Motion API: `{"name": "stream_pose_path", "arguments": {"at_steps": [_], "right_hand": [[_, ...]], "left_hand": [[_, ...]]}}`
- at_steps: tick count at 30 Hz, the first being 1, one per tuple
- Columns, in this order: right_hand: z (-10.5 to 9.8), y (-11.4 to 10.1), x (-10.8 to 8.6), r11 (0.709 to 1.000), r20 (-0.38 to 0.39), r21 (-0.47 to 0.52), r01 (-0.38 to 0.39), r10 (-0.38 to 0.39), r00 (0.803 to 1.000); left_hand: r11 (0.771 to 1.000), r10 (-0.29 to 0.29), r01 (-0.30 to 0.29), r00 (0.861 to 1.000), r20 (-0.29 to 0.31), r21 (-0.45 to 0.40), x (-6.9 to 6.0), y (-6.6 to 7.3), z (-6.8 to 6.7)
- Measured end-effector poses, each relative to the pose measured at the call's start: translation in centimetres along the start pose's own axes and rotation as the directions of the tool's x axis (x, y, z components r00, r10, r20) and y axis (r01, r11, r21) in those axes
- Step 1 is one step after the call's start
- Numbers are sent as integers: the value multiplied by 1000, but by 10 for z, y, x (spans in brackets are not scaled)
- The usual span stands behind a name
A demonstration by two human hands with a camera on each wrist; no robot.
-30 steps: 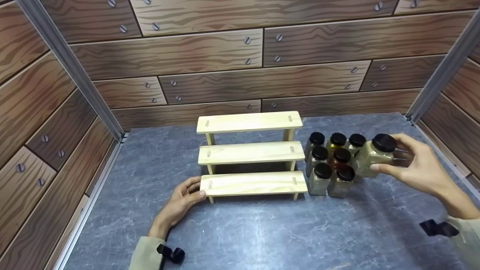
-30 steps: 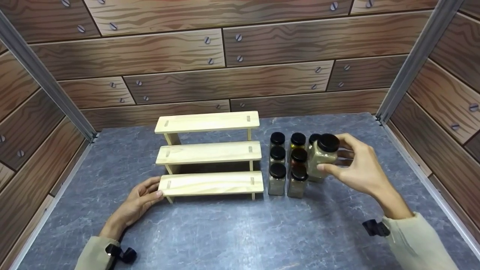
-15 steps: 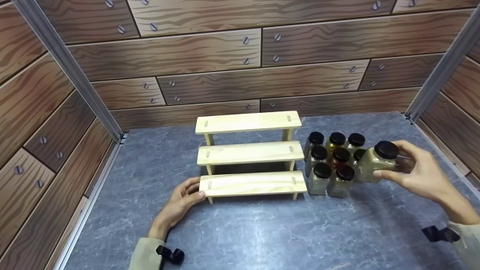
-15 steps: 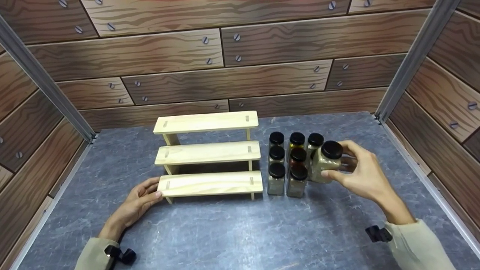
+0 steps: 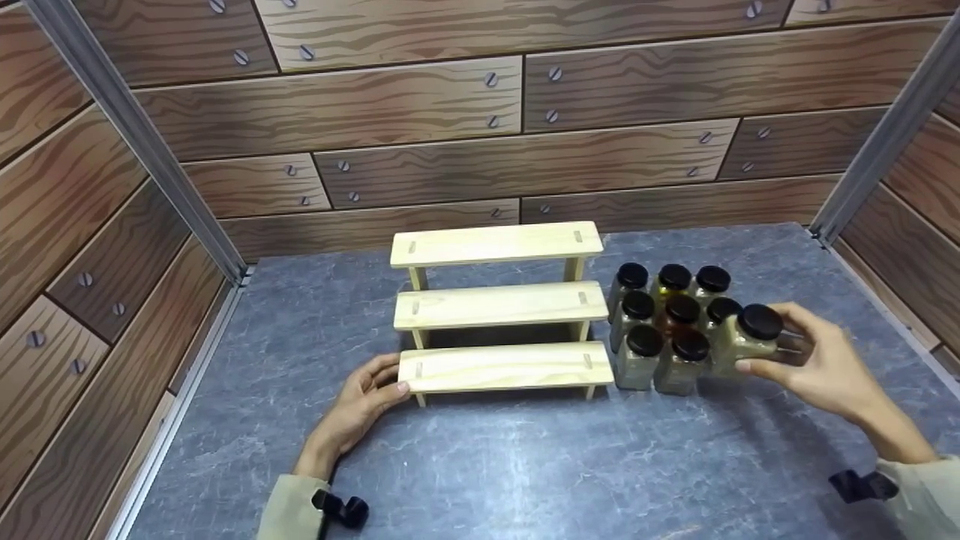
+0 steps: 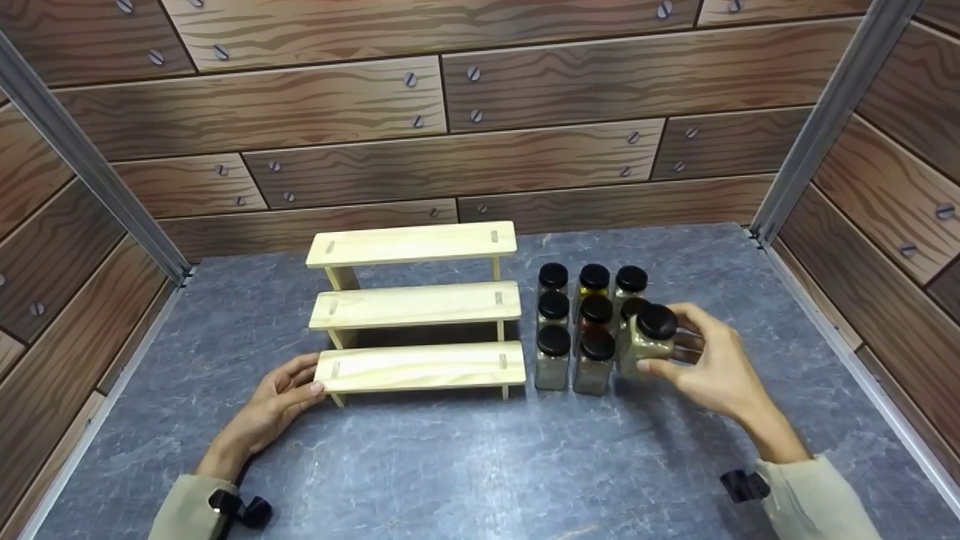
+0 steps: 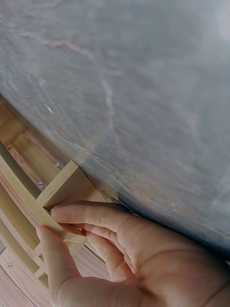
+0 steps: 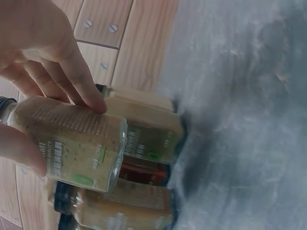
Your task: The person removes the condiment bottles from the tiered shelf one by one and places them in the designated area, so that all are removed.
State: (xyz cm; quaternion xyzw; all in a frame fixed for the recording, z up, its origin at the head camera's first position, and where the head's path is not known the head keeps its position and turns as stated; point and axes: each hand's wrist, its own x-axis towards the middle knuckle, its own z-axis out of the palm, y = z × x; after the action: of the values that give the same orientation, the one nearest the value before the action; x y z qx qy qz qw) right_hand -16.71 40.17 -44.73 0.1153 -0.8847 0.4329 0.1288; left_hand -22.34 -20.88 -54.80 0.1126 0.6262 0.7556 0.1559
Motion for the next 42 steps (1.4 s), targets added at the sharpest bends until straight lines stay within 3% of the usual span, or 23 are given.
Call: {"name": "stream_pose_path", "arguments": {"at_steps": [8,31,42], "right_hand": [[7,7,-1,1000,-43,16,27,-26,999],[25,24,-11,998,23,53,-37,36,999],[28,29,-12,999,20,35,-32,31,999]], "left_hand": [[1000,2,-2,1000,-6,-15,2,0,-1],[1000,0,0,1000,-8,-14,1,-1,-2],[1000,-9,9,1000,-18,-14,1,-2,-2]]}}
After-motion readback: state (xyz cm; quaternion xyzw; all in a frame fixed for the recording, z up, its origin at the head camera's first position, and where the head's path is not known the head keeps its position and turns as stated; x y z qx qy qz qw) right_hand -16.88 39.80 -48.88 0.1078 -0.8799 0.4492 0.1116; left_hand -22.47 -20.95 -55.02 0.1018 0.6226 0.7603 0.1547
